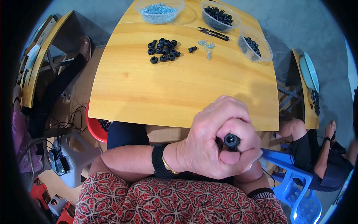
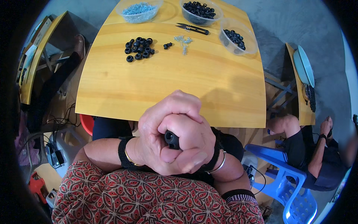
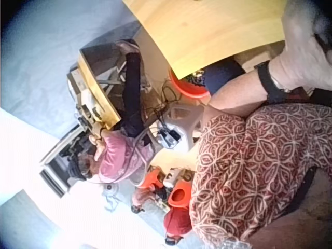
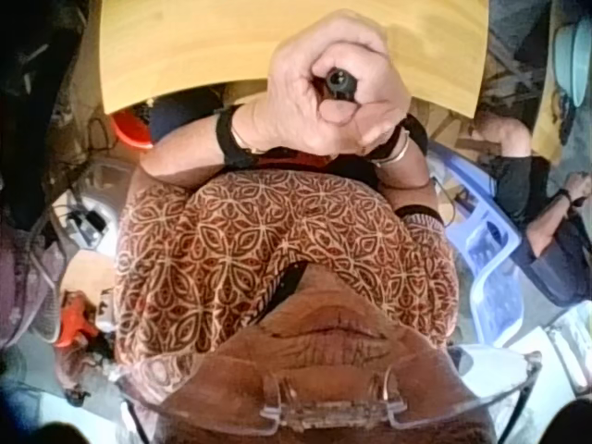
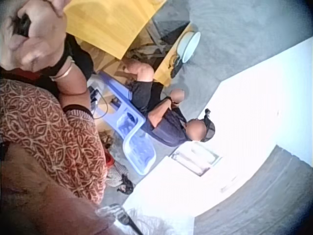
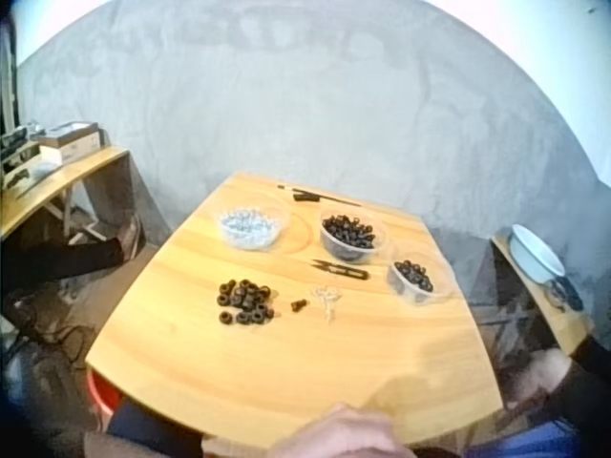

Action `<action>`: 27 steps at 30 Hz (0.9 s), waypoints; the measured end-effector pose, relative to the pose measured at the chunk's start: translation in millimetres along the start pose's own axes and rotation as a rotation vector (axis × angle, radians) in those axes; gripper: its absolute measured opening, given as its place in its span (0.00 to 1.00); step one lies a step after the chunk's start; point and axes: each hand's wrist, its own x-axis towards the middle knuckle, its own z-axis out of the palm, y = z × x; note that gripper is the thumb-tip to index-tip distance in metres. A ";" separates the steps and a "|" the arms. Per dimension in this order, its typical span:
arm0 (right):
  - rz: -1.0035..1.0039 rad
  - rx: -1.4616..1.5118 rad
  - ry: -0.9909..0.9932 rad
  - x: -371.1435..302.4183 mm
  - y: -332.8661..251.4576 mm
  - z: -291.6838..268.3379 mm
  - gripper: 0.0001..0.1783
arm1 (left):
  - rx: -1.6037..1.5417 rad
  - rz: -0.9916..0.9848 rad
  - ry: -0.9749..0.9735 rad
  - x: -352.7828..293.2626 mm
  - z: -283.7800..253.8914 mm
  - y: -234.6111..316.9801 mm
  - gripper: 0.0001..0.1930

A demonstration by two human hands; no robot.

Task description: The person is manually assembling small black plastic components by inserting metal pins into them.

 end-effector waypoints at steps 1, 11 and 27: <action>-0.015 -0.009 -0.001 -1.0 -0.3 2.0 0.19 | -0.021 0.007 0.017 -1.4 -0.2 -0.9 0.13; 0.100 0.081 0.150 6.1 -10.1 8.4 0.13 | -0.057 0.073 0.061 2.6 0.2 -4.2 0.08; 0.064 -0.084 0.136 12.5 21.1 -15.7 0.27 | -0.613 -0.668 -0.171 17.0 -33.2 -5.2 0.14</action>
